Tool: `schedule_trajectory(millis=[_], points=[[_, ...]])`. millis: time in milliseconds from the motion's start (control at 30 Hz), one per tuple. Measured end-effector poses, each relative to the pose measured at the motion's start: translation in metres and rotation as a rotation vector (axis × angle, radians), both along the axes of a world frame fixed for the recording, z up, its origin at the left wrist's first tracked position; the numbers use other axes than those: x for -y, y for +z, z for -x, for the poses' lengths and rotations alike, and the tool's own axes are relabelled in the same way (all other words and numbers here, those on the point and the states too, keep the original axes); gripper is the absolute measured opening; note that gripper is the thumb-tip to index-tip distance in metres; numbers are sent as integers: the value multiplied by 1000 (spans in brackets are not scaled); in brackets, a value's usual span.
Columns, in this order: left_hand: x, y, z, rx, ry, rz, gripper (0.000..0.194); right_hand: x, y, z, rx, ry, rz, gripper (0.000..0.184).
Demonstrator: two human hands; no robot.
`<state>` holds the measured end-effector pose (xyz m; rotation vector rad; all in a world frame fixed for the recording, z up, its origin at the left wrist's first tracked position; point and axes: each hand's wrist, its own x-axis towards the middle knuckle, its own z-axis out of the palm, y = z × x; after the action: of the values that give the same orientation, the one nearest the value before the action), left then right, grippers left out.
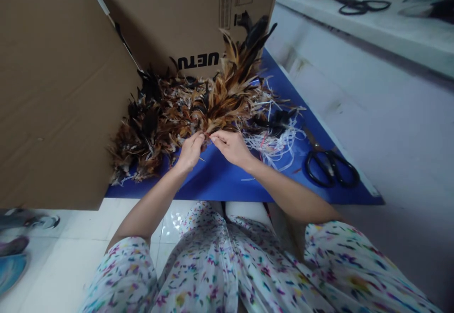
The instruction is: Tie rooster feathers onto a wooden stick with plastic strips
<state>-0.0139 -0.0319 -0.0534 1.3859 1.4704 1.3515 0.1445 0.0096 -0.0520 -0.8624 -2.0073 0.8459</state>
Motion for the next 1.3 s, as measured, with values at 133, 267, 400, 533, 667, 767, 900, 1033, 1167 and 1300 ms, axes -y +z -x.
schedule_trajectory(millis=[133, 267, 400, 533, 667, 767, 900, 1033, 1167, 1300], points=[[-1, 3, -5, 198, 19, 16, 18, 0, -3, -2, 2, -8, -9, 29], [-3, 2, -9, 264, 72, -3, 25, -1, -2, -4, -2, -5, -5, 29], [-4, -3, -16, 253, 145, -41, 40, -2, -1, -5, 1, -41, -6, 28], [-5, -6, -29, 224, 207, -100, 43, -4, -4, -5, -43, -55, 5, 28], [-7, -9, -37, 163, 279, -187, 43, -6, -7, -6, -96, -69, 27, 31], [-6, -8, -41, 89, 299, -228, 35, -8, -6, -8, -133, -59, 51, 33], [-4, -3, -43, 50, 299, -250, 25, -9, -5, -12, -191, -48, 84, 35], [-3, 0, -42, 76, 284, -228, 34, -8, -5, -14, -248, -18, 103, 40], [-4, 0, -38, 149, 204, -172, 47, -7, -4, -15, -299, 8, 120, 41], [-1, 4, -36, 110, 67, -100, 46, -9, -7, -15, -304, 21, 139, 39]])
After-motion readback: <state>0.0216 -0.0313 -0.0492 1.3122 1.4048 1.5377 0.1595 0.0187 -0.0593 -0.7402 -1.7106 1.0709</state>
